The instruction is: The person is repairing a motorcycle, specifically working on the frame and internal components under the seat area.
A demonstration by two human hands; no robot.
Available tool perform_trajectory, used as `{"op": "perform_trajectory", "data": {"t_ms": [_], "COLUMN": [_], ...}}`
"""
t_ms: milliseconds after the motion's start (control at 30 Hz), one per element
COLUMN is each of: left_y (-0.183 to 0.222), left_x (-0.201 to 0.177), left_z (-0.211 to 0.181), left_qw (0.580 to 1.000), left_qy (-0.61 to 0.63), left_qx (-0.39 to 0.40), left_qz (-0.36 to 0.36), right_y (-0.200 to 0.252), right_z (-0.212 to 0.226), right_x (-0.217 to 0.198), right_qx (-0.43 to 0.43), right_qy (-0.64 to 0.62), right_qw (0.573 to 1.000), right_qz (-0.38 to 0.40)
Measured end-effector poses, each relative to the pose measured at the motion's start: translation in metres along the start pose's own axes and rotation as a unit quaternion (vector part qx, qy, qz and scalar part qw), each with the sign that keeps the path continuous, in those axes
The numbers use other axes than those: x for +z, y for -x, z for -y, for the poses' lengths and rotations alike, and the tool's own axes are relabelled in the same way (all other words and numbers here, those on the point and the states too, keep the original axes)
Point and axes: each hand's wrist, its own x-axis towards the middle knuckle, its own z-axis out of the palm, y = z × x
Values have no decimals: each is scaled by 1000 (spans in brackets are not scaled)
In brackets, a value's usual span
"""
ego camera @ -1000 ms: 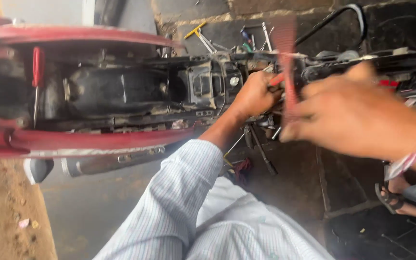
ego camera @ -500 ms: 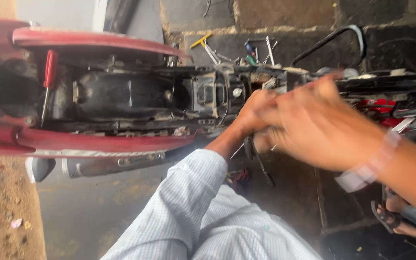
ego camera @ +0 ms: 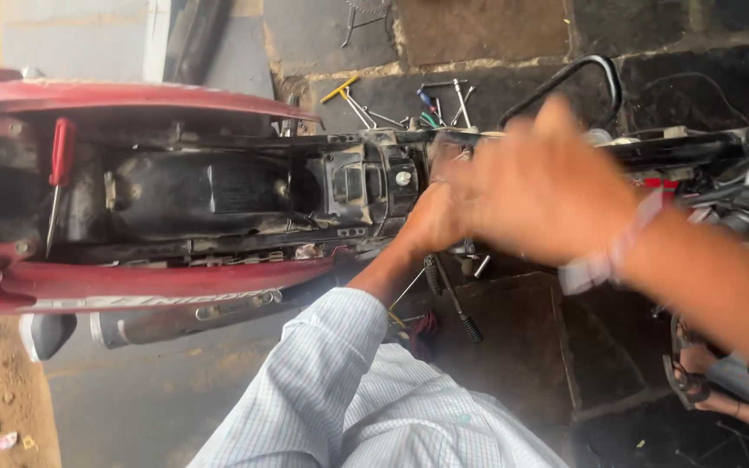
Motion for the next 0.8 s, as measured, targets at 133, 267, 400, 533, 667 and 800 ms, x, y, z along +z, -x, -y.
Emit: {"op": "perform_trajectory", "data": {"t_ms": [133, 267, 400, 533, 667, 800], "left_y": [8, 8, 6, 18, 14, 12], "left_x": [-10, 0, -6, 8, 2, -20], "left_z": [-13, 9, 1, 23, 15, -30], "left_qw": [997, 994, 997, 997, 994, 995], "left_qy": [-1, -6, 60, 8, -32, 75], "left_qx": [-31, -6, -51, -35, 37, -42], "left_qz": [-64, -110, -27, -69, -95, -58], "right_y": [3, 23, 3, 4, 3, -7], "right_z": [-21, 14, 4, -18, -18, -31], "right_x": [-12, 22, 7, 0, -2, 36], "right_qx": [148, 71, -28, -39, -54, 55], "right_qy": [65, 5, 39, 83, 22, -64], "right_qw": [984, 984, 998, 995, 988, 988], "right_qz": [75, 164, 49, -29, -145, -127]}}
